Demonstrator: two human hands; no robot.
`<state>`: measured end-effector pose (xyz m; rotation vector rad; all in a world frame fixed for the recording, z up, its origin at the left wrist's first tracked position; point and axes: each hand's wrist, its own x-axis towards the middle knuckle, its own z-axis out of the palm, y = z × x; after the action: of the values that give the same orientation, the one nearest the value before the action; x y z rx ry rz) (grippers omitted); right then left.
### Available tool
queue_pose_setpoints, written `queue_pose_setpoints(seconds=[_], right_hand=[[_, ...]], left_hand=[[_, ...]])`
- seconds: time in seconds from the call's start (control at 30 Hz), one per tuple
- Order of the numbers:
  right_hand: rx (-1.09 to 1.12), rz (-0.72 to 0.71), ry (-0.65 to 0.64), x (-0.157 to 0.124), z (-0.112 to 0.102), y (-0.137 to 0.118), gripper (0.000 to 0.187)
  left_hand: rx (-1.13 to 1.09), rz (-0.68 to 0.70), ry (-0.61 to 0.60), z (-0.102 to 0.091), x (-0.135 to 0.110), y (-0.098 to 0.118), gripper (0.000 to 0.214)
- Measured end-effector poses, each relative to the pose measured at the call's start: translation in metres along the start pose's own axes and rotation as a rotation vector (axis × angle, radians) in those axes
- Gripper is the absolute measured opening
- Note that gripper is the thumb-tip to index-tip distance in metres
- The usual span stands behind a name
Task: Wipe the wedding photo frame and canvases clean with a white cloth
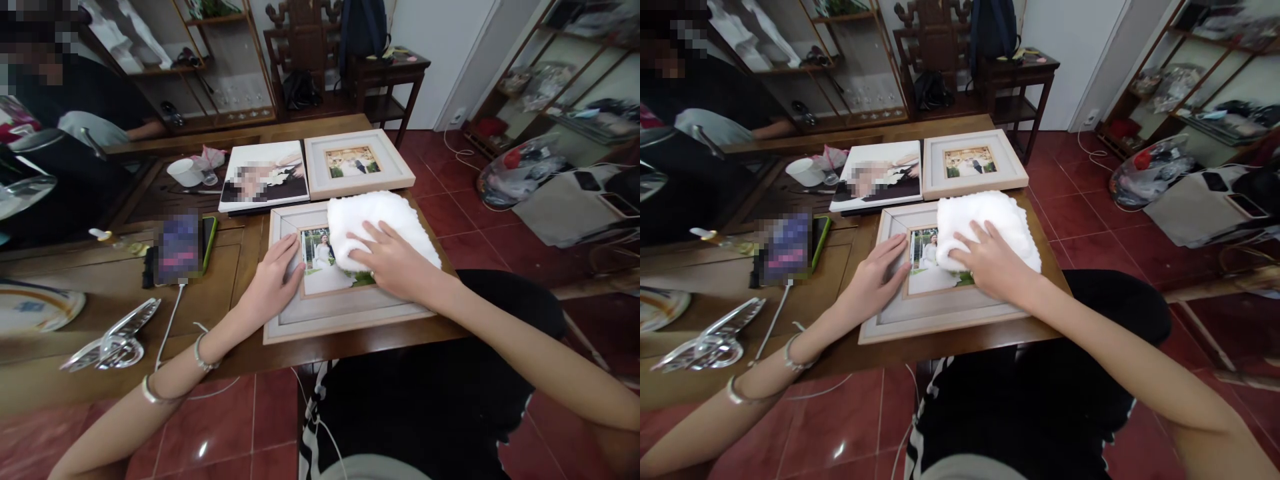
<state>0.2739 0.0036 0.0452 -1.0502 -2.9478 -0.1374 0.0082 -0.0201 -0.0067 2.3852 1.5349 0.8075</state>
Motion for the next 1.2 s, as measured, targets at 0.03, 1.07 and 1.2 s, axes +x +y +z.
queue_pose_setpoints(seconds=[0.03,1.07,1.2], right_hand=[[0.024,-0.02,-0.027,-0.009,-0.005,-0.007,0.052],[0.009,0.044,-0.038,0.036,0.008,0.017,0.061],[0.076,-0.021,-0.122,0.005,-0.012,-0.009,0.057]], left_hand=[[0.004,-0.002,0.001,0.001,0.0,0.0,0.048],[-0.007,-0.029,-0.058,0.002,-0.002,-0.004,0.048],[-0.005,-0.029,-0.054,0.002,-0.003,-0.003,0.048]])
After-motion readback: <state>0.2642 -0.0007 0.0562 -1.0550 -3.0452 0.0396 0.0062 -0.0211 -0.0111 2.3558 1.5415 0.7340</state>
